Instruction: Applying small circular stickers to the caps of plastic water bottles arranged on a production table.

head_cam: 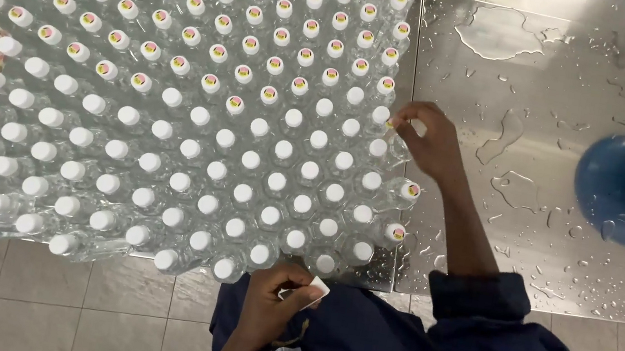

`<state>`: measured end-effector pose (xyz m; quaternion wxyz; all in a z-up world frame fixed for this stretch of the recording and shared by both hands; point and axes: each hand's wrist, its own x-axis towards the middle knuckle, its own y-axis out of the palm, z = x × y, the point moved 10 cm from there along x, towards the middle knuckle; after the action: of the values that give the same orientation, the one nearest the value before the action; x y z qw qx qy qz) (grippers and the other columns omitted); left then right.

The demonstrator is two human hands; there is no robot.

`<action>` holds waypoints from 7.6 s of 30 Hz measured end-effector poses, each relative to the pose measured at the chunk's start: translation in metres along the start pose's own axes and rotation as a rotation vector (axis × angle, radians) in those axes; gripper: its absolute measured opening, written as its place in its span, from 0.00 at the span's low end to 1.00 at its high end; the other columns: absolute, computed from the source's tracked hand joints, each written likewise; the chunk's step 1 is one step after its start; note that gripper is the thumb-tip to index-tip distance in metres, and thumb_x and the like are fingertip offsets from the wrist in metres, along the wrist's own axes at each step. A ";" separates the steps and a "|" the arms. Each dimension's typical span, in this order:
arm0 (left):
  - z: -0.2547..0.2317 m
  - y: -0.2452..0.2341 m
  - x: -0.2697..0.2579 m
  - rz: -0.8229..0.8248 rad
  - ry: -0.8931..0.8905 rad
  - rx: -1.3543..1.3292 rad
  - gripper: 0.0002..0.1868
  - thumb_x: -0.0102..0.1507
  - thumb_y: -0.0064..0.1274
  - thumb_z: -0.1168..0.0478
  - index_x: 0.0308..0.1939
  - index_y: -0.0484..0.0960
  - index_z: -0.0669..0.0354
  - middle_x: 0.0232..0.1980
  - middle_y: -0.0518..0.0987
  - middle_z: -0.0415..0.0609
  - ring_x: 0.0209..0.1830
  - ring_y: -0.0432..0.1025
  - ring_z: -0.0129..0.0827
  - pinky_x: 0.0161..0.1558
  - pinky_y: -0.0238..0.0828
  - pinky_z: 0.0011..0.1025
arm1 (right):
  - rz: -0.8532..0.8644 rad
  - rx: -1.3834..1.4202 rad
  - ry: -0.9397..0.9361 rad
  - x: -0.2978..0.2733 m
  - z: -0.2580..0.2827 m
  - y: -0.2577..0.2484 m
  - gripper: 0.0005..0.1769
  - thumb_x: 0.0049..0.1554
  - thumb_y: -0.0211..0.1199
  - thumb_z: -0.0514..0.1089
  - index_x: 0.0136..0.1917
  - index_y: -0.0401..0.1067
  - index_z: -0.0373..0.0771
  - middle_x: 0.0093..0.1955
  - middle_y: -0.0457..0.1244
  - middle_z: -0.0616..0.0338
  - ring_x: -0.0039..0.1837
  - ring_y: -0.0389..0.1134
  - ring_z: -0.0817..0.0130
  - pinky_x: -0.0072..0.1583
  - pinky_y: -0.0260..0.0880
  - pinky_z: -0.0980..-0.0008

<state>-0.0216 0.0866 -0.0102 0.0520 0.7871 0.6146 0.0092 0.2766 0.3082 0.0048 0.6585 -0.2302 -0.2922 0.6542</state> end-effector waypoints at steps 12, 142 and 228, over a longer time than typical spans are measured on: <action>0.015 -0.041 -0.008 -0.091 -0.138 -0.166 0.09 0.65 0.64 0.59 0.33 0.85 0.60 0.27 0.88 0.50 0.24 0.82 0.33 0.29 0.81 0.30 | 0.129 -0.021 0.301 0.034 -0.039 0.032 0.14 0.64 0.68 0.54 0.53 0.79 0.43 0.56 0.74 0.61 0.59 0.75 0.64 0.58 0.72 0.63; -0.025 -0.033 0.016 -0.132 0.217 0.032 0.14 0.68 0.65 0.55 0.29 0.84 0.52 0.30 0.83 0.41 0.27 0.75 0.25 0.31 0.70 0.28 | 0.225 -0.017 0.021 -0.038 0.053 0.064 0.19 0.66 0.60 0.62 0.51 0.79 0.47 0.59 0.72 0.63 0.63 0.72 0.65 0.64 0.68 0.61; 0.045 0.000 -0.235 0.526 -1.633 0.955 0.16 0.55 0.77 0.68 0.47 0.97 0.63 0.56 0.91 0.44 0.50 0.84 0.31 0.50 0.74 0.22 | 0.466 0.837 1.008 -0.688 0.062 0.312 0.21 0.60 0.69 0.65 0.50 0.78 0.48 0.40 0.69 0.67 0.42 0.66 0.76 0.45 0.61 0.68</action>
<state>-0.0759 -0.1438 -0.0434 0.1337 0.6016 0.1340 -0.7760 0.0255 -0.3705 -0.2220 0.5896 -0.2894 0.3833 0.6494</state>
